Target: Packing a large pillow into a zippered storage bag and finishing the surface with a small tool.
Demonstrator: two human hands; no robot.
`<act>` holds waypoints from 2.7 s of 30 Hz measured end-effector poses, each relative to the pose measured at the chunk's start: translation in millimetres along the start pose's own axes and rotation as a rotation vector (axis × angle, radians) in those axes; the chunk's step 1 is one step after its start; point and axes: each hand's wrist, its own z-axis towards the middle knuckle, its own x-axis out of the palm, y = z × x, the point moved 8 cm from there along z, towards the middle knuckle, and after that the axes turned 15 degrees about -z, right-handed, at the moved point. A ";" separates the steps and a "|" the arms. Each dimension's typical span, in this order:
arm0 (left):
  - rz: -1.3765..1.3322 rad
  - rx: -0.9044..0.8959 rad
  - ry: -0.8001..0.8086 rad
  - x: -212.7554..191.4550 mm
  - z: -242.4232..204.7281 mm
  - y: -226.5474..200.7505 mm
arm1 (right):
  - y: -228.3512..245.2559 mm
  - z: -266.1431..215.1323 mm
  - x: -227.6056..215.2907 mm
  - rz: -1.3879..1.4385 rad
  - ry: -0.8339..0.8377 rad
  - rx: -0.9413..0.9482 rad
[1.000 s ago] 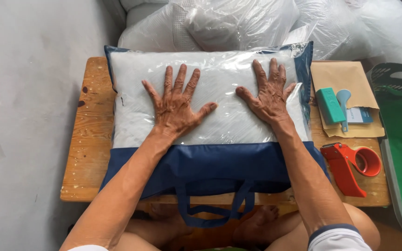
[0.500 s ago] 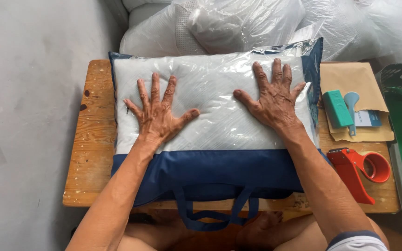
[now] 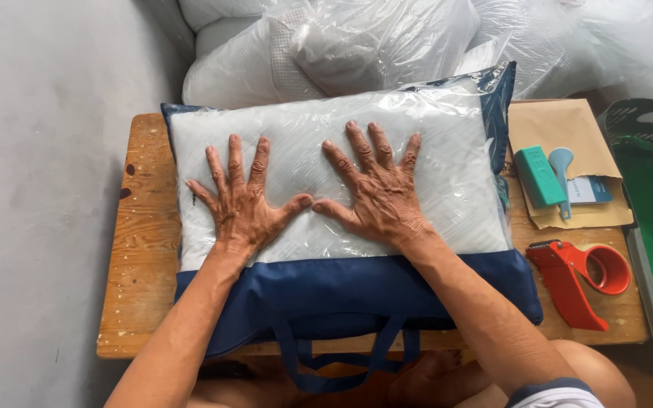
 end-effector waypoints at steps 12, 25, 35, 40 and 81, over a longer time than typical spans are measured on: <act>-0.026 -0.082 0.244 -25.6 47.5 1.5 | -81.4 13.2 9.7 0.078 0.323 0.196; 0.004 -0.103 0.288 -36.4 47.0 -10.4 | -76.0 15.3 12.5 0.105 0.346 0.220; 0.075 0.212 0.346 17.6 34.9 -60.4 | -75.9 6.9 20.1 0.091 0.337 0.240; 0.129 0.216 0.349 30.5 36.5 -51.9 | -75.0 26.0 8.6 -0.001 0.456 0.213; 0.040 0.169 0.100 -4.6 -49.0 -27.9 | -98.6 -52.7 22.1 0.145 -0.265 0.390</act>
